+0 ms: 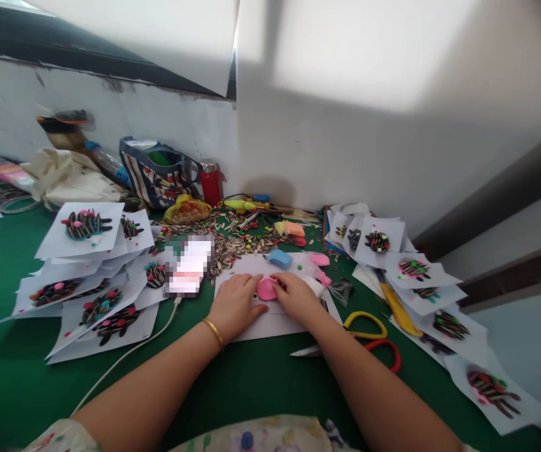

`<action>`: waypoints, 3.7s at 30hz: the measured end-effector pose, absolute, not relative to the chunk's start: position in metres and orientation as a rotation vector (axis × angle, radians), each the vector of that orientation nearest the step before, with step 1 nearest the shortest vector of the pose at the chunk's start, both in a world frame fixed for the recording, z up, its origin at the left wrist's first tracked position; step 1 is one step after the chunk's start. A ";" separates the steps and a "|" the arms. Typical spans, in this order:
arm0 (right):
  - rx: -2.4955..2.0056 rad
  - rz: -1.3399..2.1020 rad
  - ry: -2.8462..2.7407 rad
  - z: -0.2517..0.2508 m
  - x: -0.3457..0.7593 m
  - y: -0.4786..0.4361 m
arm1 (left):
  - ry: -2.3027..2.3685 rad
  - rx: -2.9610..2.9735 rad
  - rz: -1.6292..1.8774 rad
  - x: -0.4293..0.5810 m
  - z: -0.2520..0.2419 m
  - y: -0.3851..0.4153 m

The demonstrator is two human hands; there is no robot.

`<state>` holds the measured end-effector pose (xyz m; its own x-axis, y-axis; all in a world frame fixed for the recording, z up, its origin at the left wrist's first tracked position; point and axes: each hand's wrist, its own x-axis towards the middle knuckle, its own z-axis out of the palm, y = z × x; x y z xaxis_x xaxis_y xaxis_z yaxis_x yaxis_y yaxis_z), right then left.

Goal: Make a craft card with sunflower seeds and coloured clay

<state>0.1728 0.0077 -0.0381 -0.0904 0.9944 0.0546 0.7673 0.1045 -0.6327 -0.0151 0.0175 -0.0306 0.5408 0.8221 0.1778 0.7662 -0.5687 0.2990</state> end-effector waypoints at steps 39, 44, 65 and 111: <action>-1.552 0.699 -1.931 -0.033 0.192 0.011 | 1.457 2.645 0.421 -0.004 -0.030 0.017; -1.638 0.540 -2.074 -0.022 0.193 0.003 | 1.464 2.627 0.425 -0.002 -0.027 0.016; -1.750 0.383 -2.157 -0.038 0.186 0.008 | 1.315 2.596 0.370 -0.015 -0.028 0.019; -1.396 0.437 -2.219 -0.034 0.185 -0.005 | 1.295 2.569 0.401 -0.017 -0.030 0.018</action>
